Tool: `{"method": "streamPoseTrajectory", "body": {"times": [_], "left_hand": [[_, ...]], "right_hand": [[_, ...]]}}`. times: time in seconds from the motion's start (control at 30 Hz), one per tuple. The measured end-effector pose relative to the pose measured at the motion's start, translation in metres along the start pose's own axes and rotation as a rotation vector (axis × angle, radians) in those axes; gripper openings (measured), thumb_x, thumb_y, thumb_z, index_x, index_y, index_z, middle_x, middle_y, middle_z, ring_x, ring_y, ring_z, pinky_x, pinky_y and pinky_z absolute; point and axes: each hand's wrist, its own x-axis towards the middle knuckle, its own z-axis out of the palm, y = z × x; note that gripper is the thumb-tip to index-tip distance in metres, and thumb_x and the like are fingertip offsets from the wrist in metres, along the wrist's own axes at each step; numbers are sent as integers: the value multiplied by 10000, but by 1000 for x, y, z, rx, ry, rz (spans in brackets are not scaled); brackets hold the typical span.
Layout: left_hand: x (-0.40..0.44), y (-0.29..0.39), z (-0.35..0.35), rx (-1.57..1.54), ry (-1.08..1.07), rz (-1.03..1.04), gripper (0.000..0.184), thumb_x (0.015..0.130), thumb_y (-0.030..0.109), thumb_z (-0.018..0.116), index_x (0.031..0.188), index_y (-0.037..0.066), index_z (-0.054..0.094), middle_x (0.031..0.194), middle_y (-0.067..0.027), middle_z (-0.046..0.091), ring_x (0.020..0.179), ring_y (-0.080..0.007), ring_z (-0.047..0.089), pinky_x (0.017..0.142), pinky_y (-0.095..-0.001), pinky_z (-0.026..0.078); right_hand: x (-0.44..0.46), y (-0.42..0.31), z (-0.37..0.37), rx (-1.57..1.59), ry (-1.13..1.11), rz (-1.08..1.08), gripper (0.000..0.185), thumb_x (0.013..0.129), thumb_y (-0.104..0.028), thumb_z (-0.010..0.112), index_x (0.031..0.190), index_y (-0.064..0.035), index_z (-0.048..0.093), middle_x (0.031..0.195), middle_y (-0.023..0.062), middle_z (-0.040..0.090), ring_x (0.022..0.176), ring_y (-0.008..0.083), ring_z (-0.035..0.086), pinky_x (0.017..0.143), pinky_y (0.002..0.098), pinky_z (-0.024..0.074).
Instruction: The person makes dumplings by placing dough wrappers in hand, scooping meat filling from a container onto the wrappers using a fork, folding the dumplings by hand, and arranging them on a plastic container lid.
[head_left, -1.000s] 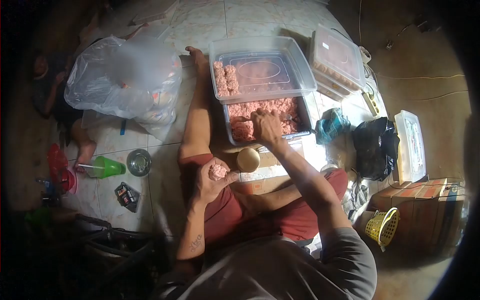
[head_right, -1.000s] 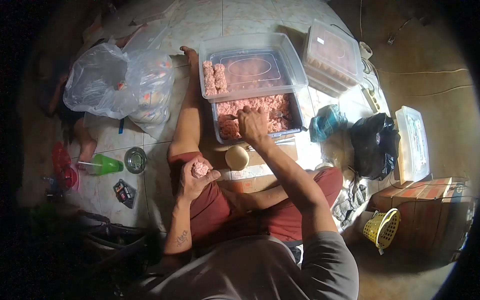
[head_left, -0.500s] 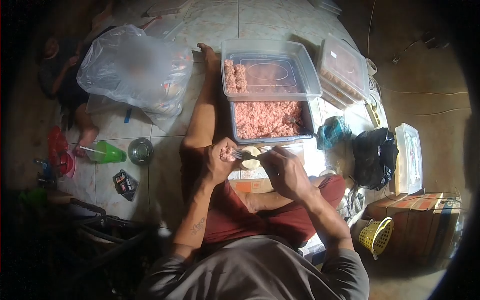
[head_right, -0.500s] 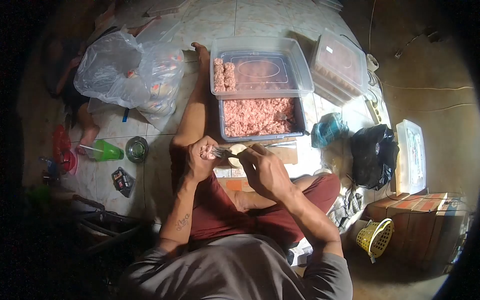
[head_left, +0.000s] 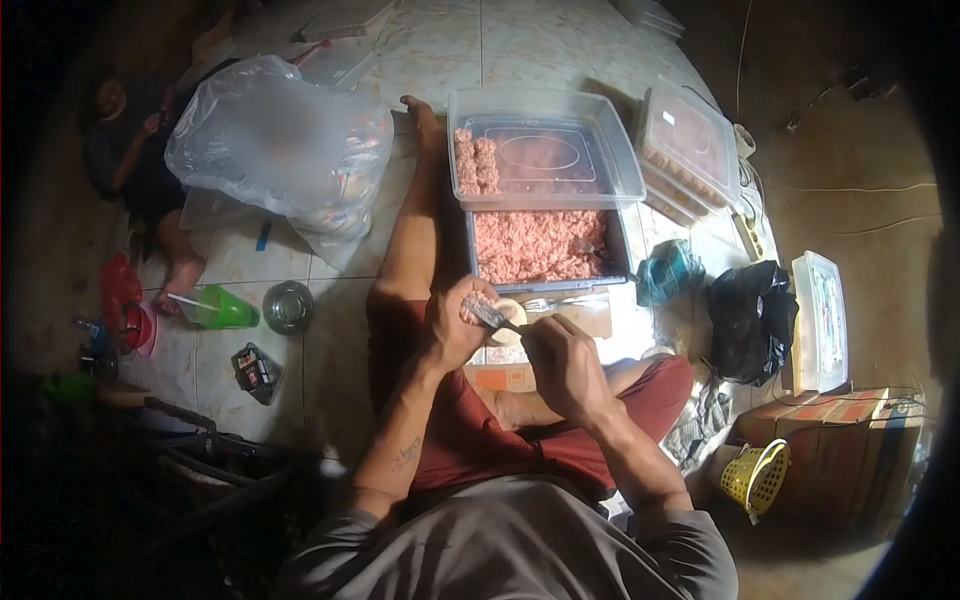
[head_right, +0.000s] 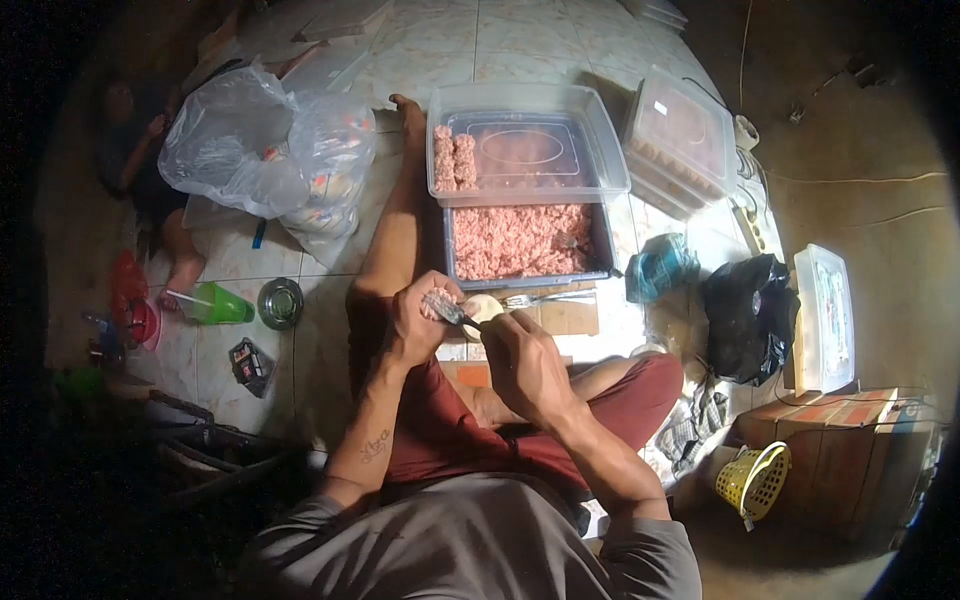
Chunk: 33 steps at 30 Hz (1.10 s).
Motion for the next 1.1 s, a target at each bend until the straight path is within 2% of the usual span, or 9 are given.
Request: {"method": "streamPoseTrajectory", "body": {"times": [0.1,0.27,0.43,0.53,0.7,0.77,0.9,1.03,1.1], "left_hand": [[-2,0,-10,-194,-50,198,291,839,172,847,899,45,592,764,-57,631,727,-95,607,648,-293,499],[5,-1,-2,137,32,182,288,864,193,814,841,44,568,692,8,555,635,-77,509,599,-269,457],[5,0,0,109,48,156,268,822,145,840,881,40,600,744,-5,616,701,-67,569,637,-272,488],[2,0,-12,-204,-44,120,229,828,88,816,906,27,609,848,-35,666,778,-74,618,694,-272,518],[7,-15,-5,-65,-127,109,216,824,89,816,889,28,619,833,-31,673,754,-85,624,702,-278,528],[5,-20,-5,-211,-83,96,232,817,126,833,865,28,629,752,-36,660,690,-91,612,627,-294,504],[9,6,4,285,-36,82,221,805,92,847,861,46,639,759,-29,679,717,-116,649,672,-281,538],[6,-18,-13,-421,-169,133,300,789,75,849,991,50,628,848,-110,708,765,-182,699,688,-334,541],[4,-22,-15,-454,-209,14,335,771,112,879,980,42,627,845,-104,709,791,-200,696,682,-349,536]], "right_hand": [[-1,-15,-12,19,175,54,88,889,31,593,963,39,640,847,240,601,801,443,608,693,472,494],[-2,7,-2,22,81,21,70,893,34,606,952,31,643,836,230,602,768,434,604,676,468,489],[7,13,8,72,39,35,66,897,34,601,947,33,645,885,230,629,816,447,615,686,478,485],[0,7,1,85,127,94,76,888,38,590,949,38,636,880,240,618,829,460,604,685,479,481],[0,22,11,29,104,-9,45,929,19,636,967,41,644,820,193,608,690,309,590,666,369,488],[-9,12,3,254,195,241,80,872,53,616,951,43,614,881,253,620,814,450,620,698,441,500],[-2,24,12,76,68,42,36,904,26,631,939,32,627,828,229,624,736,401,645,647,421,502],[-14,18,0,183,222,203,63,903,35,621,965,37,627,840,235,616,758,411,634,667,432,503],[-9,19,2,141,91,161,38,892,41,623,929,47,616,840,247,609,782,408,635,694,433,502]]}}
